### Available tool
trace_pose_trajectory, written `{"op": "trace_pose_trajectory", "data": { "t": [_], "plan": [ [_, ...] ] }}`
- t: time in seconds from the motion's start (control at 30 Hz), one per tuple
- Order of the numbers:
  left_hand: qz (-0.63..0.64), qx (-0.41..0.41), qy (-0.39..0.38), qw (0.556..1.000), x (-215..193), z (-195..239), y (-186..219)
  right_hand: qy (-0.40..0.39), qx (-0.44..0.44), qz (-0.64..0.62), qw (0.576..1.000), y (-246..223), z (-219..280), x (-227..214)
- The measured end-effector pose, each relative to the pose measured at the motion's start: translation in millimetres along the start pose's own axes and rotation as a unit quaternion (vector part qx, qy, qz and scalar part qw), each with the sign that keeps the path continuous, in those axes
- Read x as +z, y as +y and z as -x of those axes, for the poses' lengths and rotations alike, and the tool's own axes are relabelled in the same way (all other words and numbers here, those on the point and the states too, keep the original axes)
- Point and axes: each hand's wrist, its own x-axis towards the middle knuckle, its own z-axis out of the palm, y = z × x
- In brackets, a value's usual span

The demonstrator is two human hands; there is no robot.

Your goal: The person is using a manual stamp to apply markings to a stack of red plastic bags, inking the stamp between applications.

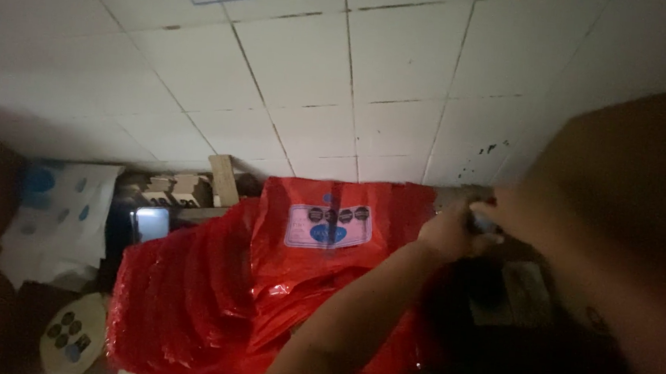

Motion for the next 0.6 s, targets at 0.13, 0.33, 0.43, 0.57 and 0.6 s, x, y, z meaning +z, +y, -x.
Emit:
{"op": "trace_pose_trajectory", "data": {
  "t": [0.13, 0.33, 0.43, 0.57, 0.6],
  "plan": [
    [0.030, 0.019, -0.024, 0.999, -4, 6, 3, -0.046, -0.060, -0.043, 0.996, 10, -6, 2],
    [0.055, 0.041, -0.020, 0.997, 1, 1, -7, 0.020, -0.052, -0.073, 0.996, 21, -38, 46],
    [-0.189, 0.105, -0.002, 0.976, 26, -28, -35, 0.057, -0.016, -0.069, 0.996, 27, -107, 95],
    [0.155, 0.040, 0.079, 0.984, 10, 39, 3, 0.099, -0.023, -0.081, 0.991, 4, -25, 41],
    [0.159, 0.036, 0.086, 0.983, 23, 53, -7, 0.098, -0.031, -0.078, 0.992, 2, -15, 41]
  ]
}}
